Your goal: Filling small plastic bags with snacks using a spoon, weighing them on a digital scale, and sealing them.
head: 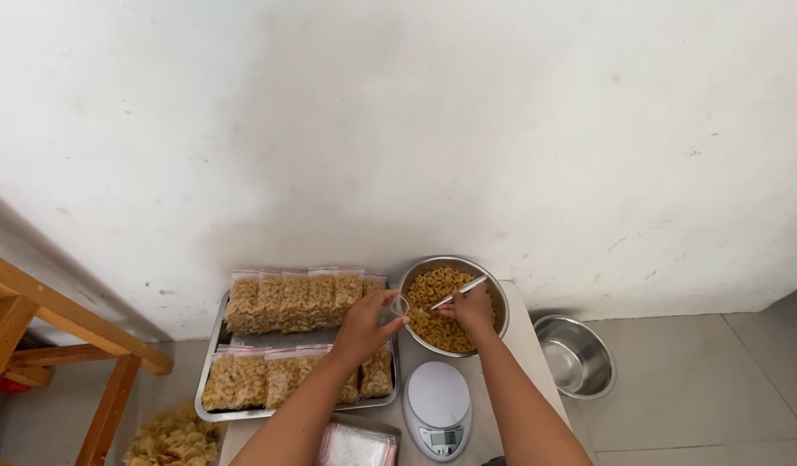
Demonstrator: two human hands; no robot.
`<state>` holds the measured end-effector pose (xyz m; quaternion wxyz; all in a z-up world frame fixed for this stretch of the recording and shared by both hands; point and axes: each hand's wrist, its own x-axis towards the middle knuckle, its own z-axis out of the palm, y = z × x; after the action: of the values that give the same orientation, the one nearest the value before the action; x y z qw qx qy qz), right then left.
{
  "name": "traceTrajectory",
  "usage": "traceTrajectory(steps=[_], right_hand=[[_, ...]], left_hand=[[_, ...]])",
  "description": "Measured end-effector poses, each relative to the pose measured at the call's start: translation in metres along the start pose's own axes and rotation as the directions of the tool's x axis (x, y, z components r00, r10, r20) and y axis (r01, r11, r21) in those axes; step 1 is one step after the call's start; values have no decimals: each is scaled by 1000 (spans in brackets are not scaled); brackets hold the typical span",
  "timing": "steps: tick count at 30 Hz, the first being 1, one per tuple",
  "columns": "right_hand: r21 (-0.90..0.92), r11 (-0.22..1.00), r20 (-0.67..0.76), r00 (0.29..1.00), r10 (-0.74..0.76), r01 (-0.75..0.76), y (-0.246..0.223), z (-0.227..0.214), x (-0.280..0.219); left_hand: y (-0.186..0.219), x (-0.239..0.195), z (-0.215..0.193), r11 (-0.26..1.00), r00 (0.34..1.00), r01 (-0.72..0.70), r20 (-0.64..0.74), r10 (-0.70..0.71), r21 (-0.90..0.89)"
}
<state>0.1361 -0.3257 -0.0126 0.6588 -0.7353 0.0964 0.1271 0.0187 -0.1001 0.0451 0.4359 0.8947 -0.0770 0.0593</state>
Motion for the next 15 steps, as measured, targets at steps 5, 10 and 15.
traceTrajectory(steps=[5,10,15], right_hand=[[168,985,-20,999,47,-43,3,-3,6],[219,975,-61,996,59,-44,-1,-14,8],[174,983,-96,994,-43,59,-22,-23,-7]], left_hand=[[-2,0,1,1000,1000,14,11,-14,-12],[-4,1,2,999,999,37,34,-37,12],[-8,3,9,999,998,22,54,-24,36]])
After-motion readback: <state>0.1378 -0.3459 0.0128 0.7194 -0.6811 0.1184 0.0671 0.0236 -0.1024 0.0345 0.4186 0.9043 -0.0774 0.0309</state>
